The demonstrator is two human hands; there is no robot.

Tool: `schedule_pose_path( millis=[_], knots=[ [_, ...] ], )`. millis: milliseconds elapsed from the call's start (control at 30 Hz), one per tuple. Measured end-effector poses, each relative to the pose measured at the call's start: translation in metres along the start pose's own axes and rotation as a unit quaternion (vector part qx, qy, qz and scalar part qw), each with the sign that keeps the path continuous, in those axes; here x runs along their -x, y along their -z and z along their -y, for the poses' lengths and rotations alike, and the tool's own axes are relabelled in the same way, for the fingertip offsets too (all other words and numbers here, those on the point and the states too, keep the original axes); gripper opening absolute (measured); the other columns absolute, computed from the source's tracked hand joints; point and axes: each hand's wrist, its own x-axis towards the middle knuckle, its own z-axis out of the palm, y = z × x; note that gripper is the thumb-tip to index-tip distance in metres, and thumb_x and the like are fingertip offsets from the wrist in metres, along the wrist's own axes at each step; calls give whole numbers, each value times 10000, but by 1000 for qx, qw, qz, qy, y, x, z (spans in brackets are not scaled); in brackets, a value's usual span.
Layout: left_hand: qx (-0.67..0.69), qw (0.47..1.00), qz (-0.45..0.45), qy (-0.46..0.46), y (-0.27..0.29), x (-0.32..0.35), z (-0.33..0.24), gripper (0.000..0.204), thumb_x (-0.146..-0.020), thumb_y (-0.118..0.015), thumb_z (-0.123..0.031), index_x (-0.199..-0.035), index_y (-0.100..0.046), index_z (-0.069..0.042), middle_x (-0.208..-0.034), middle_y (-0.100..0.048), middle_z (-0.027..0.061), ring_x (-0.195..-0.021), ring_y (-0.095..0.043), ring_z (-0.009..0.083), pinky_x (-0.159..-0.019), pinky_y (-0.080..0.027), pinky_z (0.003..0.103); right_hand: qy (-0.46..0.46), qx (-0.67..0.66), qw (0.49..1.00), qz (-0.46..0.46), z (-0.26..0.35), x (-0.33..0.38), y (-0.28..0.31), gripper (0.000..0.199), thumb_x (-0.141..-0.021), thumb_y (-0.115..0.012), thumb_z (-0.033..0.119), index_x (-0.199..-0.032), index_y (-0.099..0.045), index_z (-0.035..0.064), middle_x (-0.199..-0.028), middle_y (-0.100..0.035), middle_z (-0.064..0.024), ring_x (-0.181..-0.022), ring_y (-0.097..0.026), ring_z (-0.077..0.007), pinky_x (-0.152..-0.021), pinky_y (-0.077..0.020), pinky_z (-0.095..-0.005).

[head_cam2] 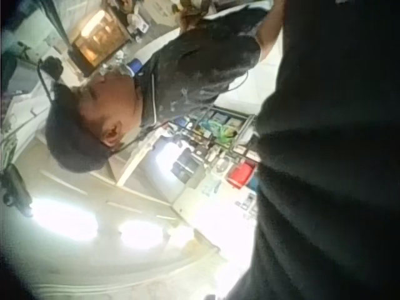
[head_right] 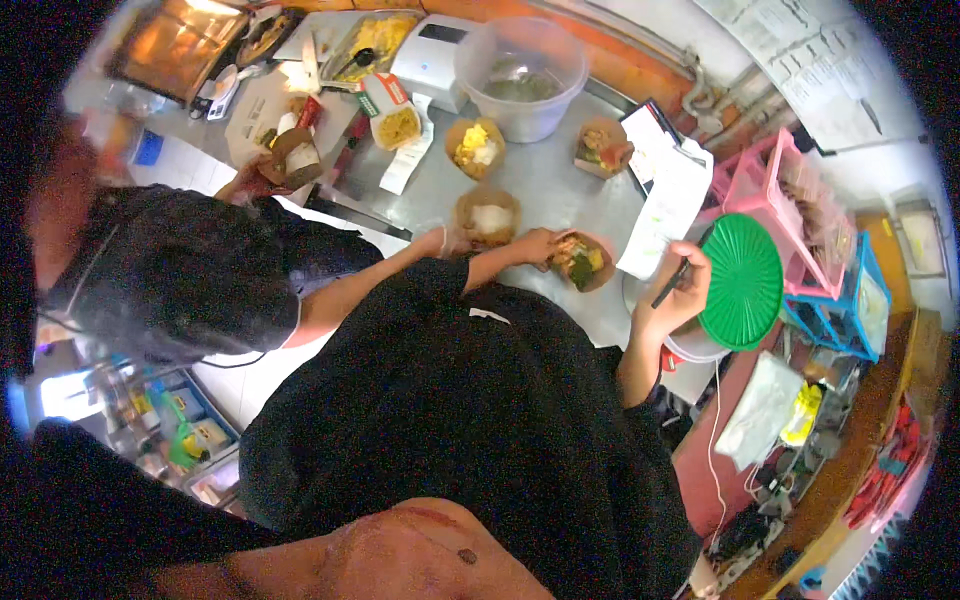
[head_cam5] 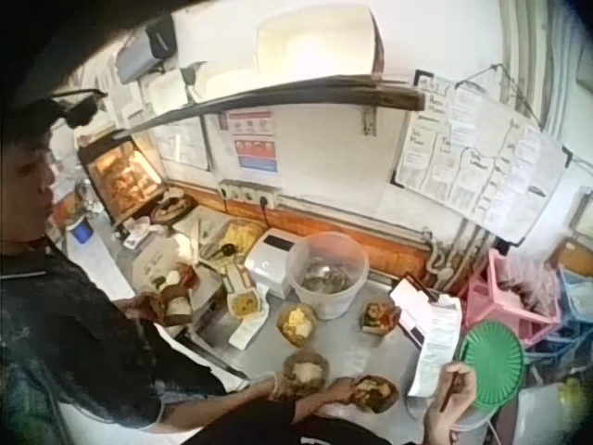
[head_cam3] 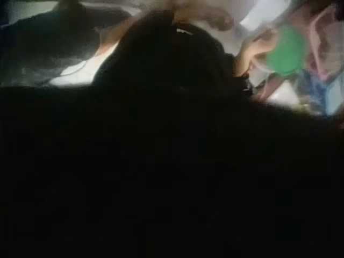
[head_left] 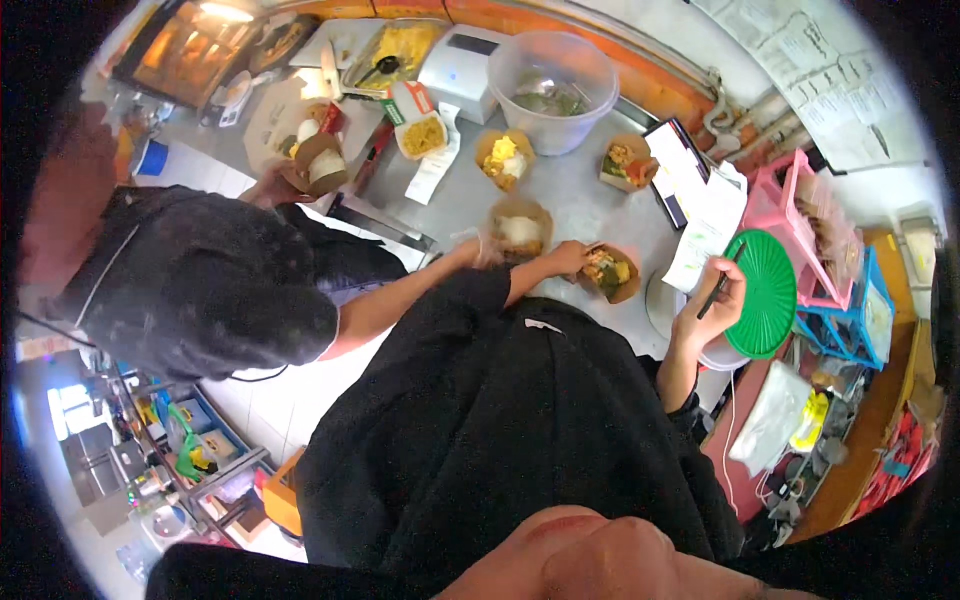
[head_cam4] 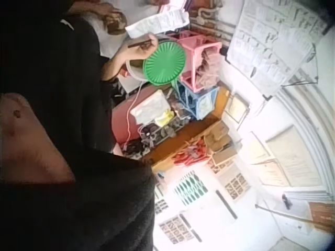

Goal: The person places items into cardboard food boxes, refers to a printed receipt, opens a large bucket with a green lid, and marks the receipt with a pen.

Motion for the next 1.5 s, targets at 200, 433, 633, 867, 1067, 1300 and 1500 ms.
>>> schedule_pose_path(
  millis=[200,433,633,867,1067,1300,1500],
  knots=[
    [-220,935,-129,-245,72,21,-49,397,-620,-699,-332,-862,-642,-22,-652,-620,157,-594,-615,299,-593,-508,407,17,24,999,15,-5,-4,-7,8,-876,-544,7,-879,-546,14,-869,-561,-38,-798,-520,-95,-713,-407,-213],
    [125,957,-260,-39,137,33,-40,251,-807,-552,-146,-949,-620,51,-823,-651,237,-629,-669,307,-576,-543,377,44,-26,997,60,-6,-7,-27,15,-873,-569,31,-878,-555,33,-870,-579,-36,-795,-531,-91,-704,-400,-197],
    [294,928,-220,-67,143,88,-92,341,-864,-509,-143,-1149,-505,44,-758,-630,218,-573,-661,308,-459,-544,377,42,20,997,63,-15,-6,-25,23,-882,-567,45,-878,-557,25,-872,-588,-46,-799,-539,-97,-710,-407,-206],
    [87,977,-150,-123,90,51,-49,520,-856,-574,-349,-1294,-417,-117,-760,-637,200,-602,-663,274,-533,-545,345,37,-23,995,95,-12,-1,-37,25,-887,-537,9,-906,-540,-7,-880,-557,-46,-812,-517,-97,-759,-420,-224],
    [-159,981,-73,-88,8,18,-13,544,-866,-542,-406,-1290,-404,-95,-773,-662,149,-576,-653,266,-549,-528,328,51,-43,993,101,-6,-3,-42,26,-889,-535,8,-907,-536,-11,-878,-563,-51,-811,-524,-101,-750,-418,-221],
    [53,997,53,3,-16,50,-13,458,-755,-639,-440,-943,-643,-22,-860,-659,168,-760,-640,239,-614,-515,371,36,-46,994,88,-16,0,-32,40,-889,-551,26,-903,-533,-6,-878,-573,-55,-804,-533,-104,-736,-420,-222],
    [23,973,-81,-213,14,76,-24,277,-814,-604,-251,-1009,-620,-54,-832,-650,87,-750,-612,178,-648,-481,304,30,-19,995,88,-11,0,-33,30,-887,-548,18,-910,-544,-2,-881,-580,-60,-811,-540,-108,-734,-421,-219]
  ],
)
